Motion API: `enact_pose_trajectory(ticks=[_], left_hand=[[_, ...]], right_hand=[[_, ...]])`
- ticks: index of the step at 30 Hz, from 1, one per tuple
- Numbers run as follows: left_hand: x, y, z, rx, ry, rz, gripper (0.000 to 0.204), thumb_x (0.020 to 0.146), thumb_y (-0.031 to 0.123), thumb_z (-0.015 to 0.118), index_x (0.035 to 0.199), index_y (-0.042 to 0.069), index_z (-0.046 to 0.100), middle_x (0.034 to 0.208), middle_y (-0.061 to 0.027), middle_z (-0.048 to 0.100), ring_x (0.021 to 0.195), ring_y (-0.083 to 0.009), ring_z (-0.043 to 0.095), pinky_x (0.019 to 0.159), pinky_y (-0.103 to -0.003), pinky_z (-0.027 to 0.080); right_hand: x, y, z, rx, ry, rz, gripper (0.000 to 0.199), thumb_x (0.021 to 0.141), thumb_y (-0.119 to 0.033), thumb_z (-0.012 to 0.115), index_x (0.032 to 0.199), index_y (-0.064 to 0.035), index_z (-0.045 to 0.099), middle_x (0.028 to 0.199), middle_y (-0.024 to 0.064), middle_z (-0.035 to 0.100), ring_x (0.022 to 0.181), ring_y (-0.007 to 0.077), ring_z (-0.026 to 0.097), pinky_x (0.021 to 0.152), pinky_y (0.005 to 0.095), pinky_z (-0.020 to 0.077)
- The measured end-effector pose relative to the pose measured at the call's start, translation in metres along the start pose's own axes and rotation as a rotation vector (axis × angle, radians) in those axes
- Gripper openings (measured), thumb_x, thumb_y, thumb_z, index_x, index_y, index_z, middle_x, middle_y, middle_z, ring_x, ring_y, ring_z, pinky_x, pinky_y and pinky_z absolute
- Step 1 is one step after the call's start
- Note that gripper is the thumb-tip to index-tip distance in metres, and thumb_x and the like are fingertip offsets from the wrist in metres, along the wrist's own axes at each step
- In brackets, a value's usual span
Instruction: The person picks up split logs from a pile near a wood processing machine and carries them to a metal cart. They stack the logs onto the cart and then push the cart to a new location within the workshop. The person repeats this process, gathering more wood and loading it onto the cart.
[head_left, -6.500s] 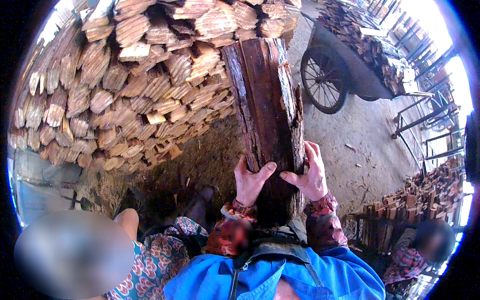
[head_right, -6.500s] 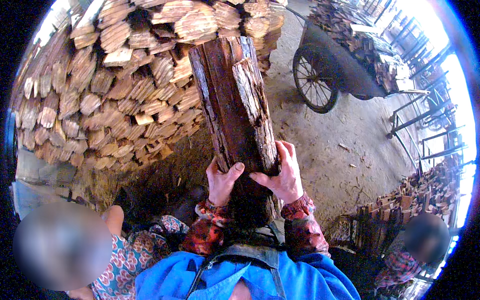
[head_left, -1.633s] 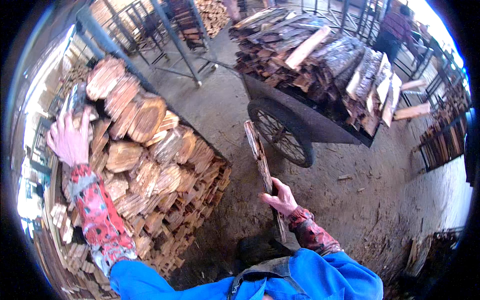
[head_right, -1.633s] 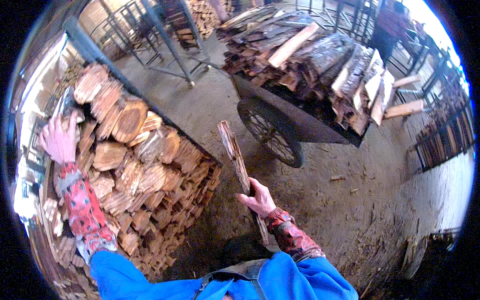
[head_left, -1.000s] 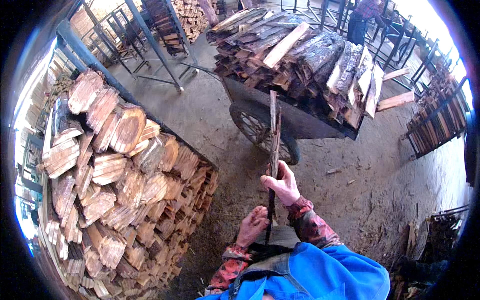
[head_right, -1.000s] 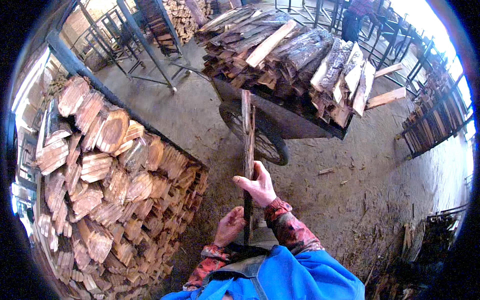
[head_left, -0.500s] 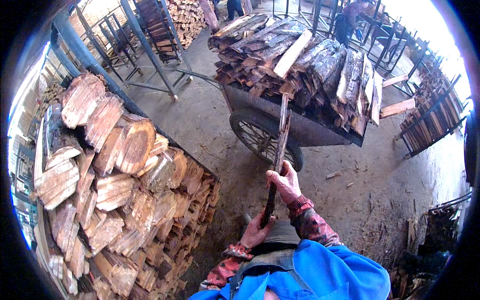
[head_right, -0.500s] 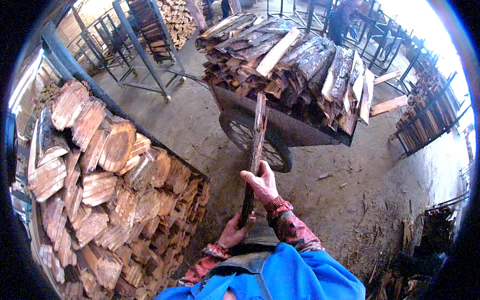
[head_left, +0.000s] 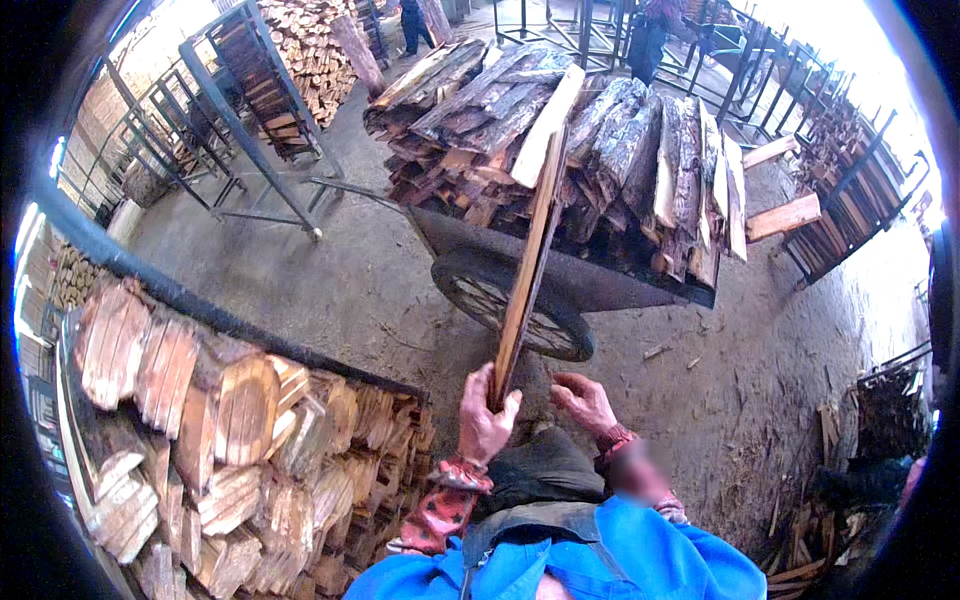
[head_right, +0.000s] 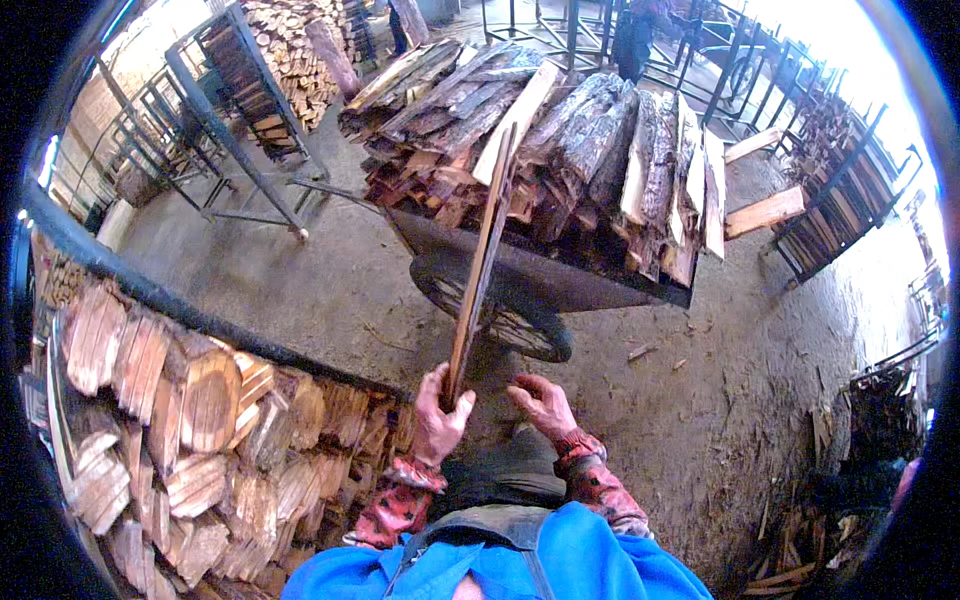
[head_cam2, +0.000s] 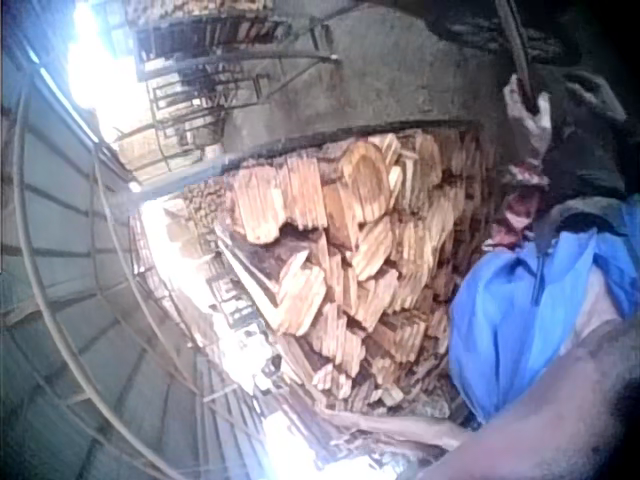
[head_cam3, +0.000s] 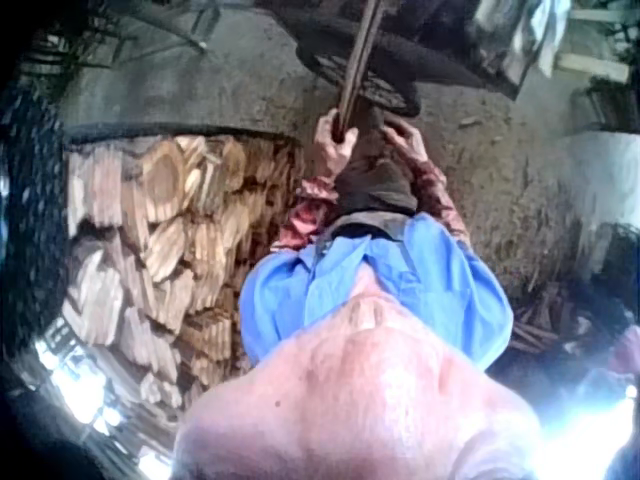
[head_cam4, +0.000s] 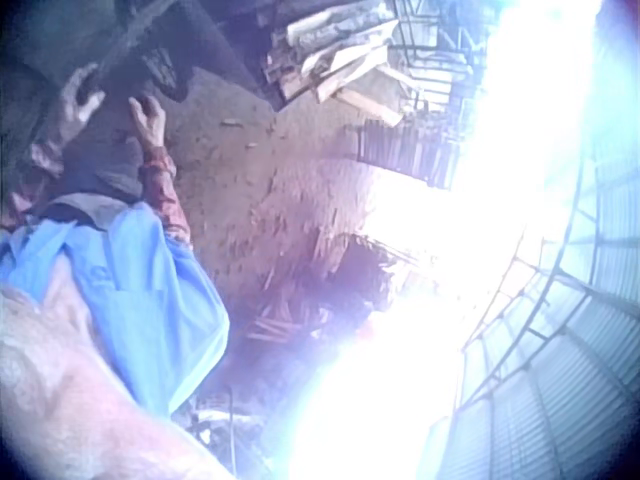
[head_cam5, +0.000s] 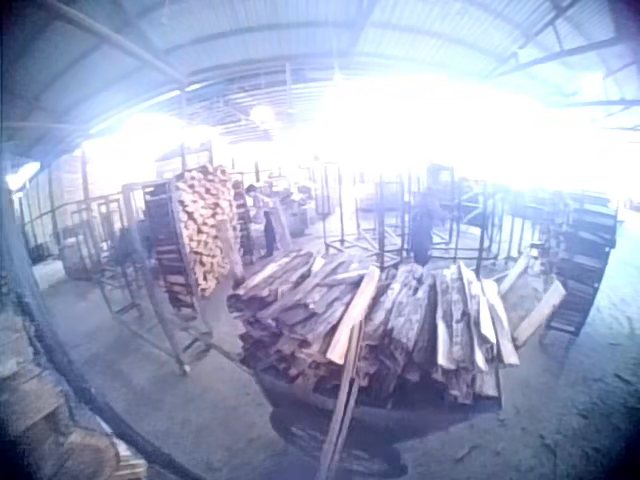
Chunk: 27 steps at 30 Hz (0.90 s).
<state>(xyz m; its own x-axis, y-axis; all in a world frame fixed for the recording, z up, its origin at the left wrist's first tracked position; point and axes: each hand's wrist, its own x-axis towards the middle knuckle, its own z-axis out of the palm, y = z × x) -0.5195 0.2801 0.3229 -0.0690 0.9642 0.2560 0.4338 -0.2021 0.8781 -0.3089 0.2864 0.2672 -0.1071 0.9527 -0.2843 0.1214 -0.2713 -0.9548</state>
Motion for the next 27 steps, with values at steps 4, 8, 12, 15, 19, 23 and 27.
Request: enact_pose_trajectory(ticks=[4,8,12,15,19,23,27], left_hand=[[0.077,0.011,0.014,-0.024,0.072,0.028,0.054,0.077,0.011,0.075,0.122,-0.004,0.051,0.107,-0.0125,0.056,0.098,-0.0242,0.057,0.087,-0.034,0.047],[0.146,0.026,0.026,0.047,0.170,0.032,0.058,0.075,0.018,0.078,0.122,-0.005,0.052,0.106,-0.0129,0.057,0.100,-0.0233,0.058,0.089,-0.034,0.047],[0.231,0.040,0.045,0.204,0.192,0.066,0.063,0.072,0.027,0.079,0.120,-0.005,0.055,0.108,-0.0179,0.059,0.101,-0.0294,0.059,0.088,-0.038,0.047],[0.303,0.057,0.054,0.338,0.225,0.175,0.064,0.070,0.033,0.079,0.117,-0.004,0.057,0.105,-0.0196,0.061,0.098,-0.0308,0.060,0.088,-0.038,0.047],[0.397,0.061,0.057,0.467,-0.023,0.254,0.056,0.072,0.035,0.078,0.108,-0.005,0.062,0.096,-0.0242,0.064,0.093,-0.0347,0.063,0.086,-0.040,0.049],[0.402,0.025,0.076,0.820,-0.048,0.905,0.059,0.076,0.041,0.074,0.111,-0.003,0.060,0.114,-0.0221,0.060,0.111,-0.0374,0.053,0.097,-0.048,0.040],[0.363,0.028,0.084,0.648,-0.038,0.704,0.071,0.082,0.046,0.069,0.130,-0.002,0.048,0.134,-0.0214,0.046,0.126,-0.0391,0.041,0.107,-0.049,0.032]], right_hand=[[0.021,0.051,-0.027,-0.042,0.062,0.100,0.044,0.086,-0.030,0.068,0.114,0.0030,0.063,0.100,0.0143,0.070,0.090,0.0200,0.065,0.081,0.0307,0.0510],[0.026,0.054,-0.054,-0.213,0.048,0.136,0.042,0.085,-0.032,0.067,0.112,0.0003,0.065,0.090,0.0152,0.070,0.081,0.0195,0.067,0.074,0.0326,0.0523],[0.027,0.055,-0.082,-0.325,0.086,0.109,0.041,0.084,-0.032,0.065,0.111,-0.0008,0.065,0.086,0.0152,0.070,0.076,0.0193,0.067,0.071,0.0341,0.0524],[0.032,0.066,-0.098,-0.394,0.116,0.144,0.039,0.085,-0.032,0.064,0.107,-0.0009,0.067,0.088,0.0154,0.070,0.078,0.0214,0.067,0.072,0.0350,0.0522],[0.029,0.099,-0.108,-0.359,0.166,0.230,0.038,0.085,-0.032,0.064,0.106,-0.0005,0.067,0.094,0.0159,0.070,0.085,0.0226,0.067,0.077,0.0345,0.0521],[0.020,0.124,-0.106,-0.218,0.292,0.329,0.038,0.084,-0.032,0.066,0.107,-0.0010,0.067,0.093,0.0154,0.071,0.084,0.0222,0.067,0.077,0.0348,0.0521],[0.001,0.151,-0.078,-0.098,0.508,0.462,0.040,0.084,-0.038,0.065,0.100,-0.0024,0.070,0.083,0.0147,0.070,0.074,0.0246,0.068,0.071,0.0374,0.0523]])
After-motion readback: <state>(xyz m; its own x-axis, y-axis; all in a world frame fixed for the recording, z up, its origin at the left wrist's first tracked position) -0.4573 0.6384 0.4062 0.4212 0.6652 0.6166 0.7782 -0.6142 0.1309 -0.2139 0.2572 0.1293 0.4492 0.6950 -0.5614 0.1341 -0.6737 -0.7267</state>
